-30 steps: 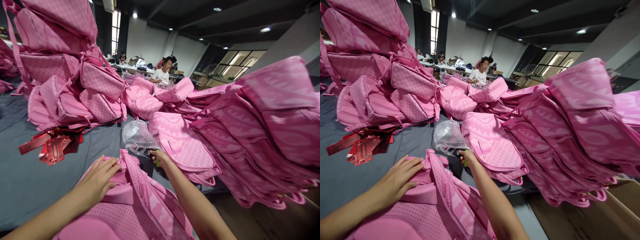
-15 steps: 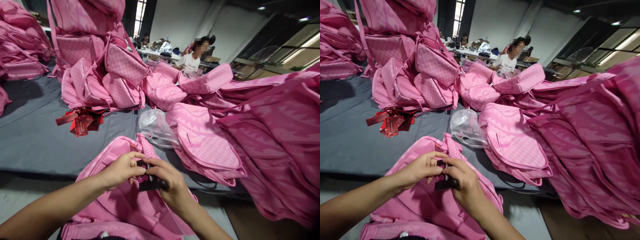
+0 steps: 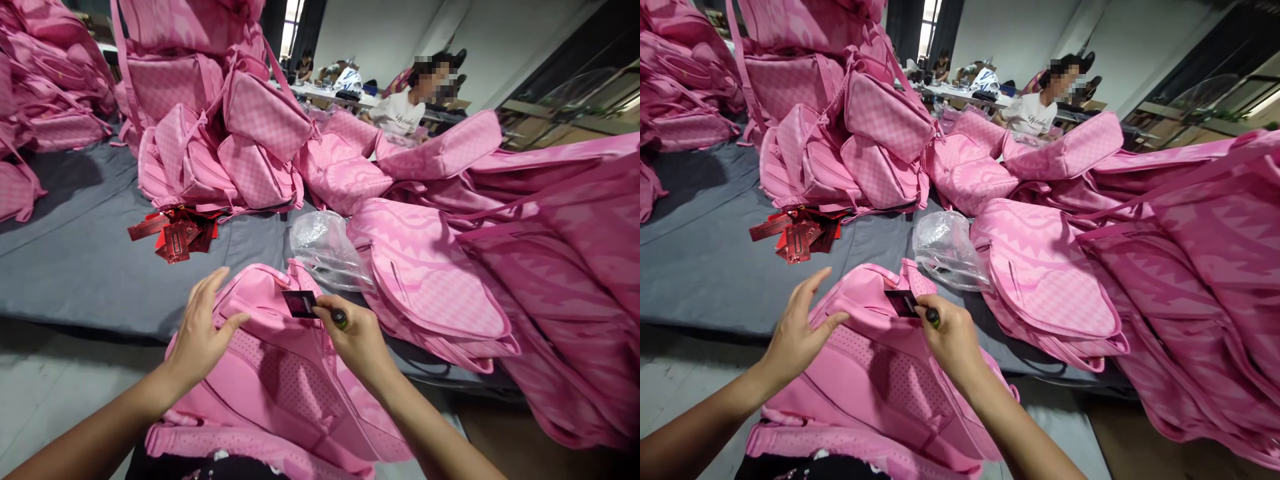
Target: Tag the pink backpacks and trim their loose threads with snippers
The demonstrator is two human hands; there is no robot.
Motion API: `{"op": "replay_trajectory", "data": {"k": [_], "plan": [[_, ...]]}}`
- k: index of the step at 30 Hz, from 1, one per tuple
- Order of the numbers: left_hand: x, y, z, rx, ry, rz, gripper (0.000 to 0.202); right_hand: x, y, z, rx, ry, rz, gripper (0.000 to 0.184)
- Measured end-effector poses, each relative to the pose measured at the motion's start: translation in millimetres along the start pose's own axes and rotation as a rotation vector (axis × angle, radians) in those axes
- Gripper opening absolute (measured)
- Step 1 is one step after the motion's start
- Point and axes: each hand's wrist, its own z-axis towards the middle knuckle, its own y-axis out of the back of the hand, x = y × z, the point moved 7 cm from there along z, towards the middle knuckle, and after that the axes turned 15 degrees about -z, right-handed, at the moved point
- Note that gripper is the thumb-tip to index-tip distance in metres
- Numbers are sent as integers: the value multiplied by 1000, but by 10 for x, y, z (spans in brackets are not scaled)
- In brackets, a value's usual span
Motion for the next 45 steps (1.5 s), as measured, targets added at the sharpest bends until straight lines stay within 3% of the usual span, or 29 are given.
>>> {"op": "replay_trajectory", "data": {"k": [3,5,7,10,14,18,23,30,36,40,45], "plan": [[322,-4,-30,119,141,171,84,103,-229,148,186,59,-168,30],[428,-60,-70,179,165,198,76,227,-458,208,394,147,-294,36],[443,-80,-101,159,125,202,65,334,-661,237,558,252,-444,32],[418,-85,-134,112,38,219,62,439,-858,271,652,387,-602,23],[422,-104,-136,90,-34,261,64,508,-954,255,703,487,-629,18],[426,-111,-125,87,-68,268,59,586,-894,263,634,529,-627,16],[490,-54,-125,79,-81,225,51,813,-902,384,442,515,-266,16],[564,-20,-97,44,-175,273,52,845,-1168,477,494,539,-112,11],[507,-4,-136,30,-245,308,54,765,-1142,552,579,293,207,13],[507,-23,-136,40,-241,306,57,796,-1139,559,570,270,199,13],[511,-49,-115,49,-233,310,56,862,-1084,556,401,262,-63,12]]}}
